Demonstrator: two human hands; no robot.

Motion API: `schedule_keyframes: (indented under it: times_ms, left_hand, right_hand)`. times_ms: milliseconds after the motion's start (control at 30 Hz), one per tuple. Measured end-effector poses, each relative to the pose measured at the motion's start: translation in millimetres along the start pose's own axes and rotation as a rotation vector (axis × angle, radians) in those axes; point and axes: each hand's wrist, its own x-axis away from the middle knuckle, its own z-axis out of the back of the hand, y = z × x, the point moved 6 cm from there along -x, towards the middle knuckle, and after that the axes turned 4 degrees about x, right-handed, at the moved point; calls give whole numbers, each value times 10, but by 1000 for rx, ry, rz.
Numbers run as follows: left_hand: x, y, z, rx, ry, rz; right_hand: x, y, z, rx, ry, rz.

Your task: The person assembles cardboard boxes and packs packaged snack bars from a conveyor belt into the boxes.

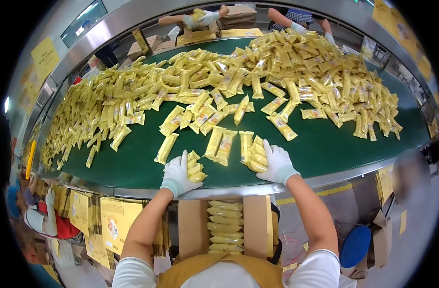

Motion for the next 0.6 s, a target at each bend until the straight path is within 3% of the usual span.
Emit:
schedule_keyframes:
  times_ms: [33, 133, 200, 233, 267, 333, 400, 467, 533, 600]
  left_hand:
    - [16, -33, -29, 30, 39, -12]
    - [118, -165, 62, 258, 208, -33]
    - [191, -355, 94, 490, 302, -17]
    - [189, -548, -29, 607, 474, -116]
    - [178, -719, -159, 1088, 410, -59]
    - [277, -735, -14, 1662, 183, -76]
    - [595, -304, 499, 1999, 214, -259]
    - [832, 170, 903, 2096, 138, -427]
    - [918, 554, 1120, 2165, -13, -643]
    - [1045, 789, 1166, 1841, -24, -758]
  right_hand:
    - [19, -27, 91, -48, -43, -48]
    - [300, -146, 416, -177, 204, 6]
    - [565, -312, 709, -276, 312, 161]
    - [709, -420, 883, -316, 339, 239]
    - [854, -530, 1058, -356, 368, 316]
    - [1120, -830, 1346, -319, 352, 519]
    - [1245, -1204, 1404, -280, 137, 631]
    - [1436, -1588, 1219, 127, 31, 704]
    - [1472, -1901, 771, 341, -280, 692]
    - [1501, -2125, 467, 327, -437, 743]
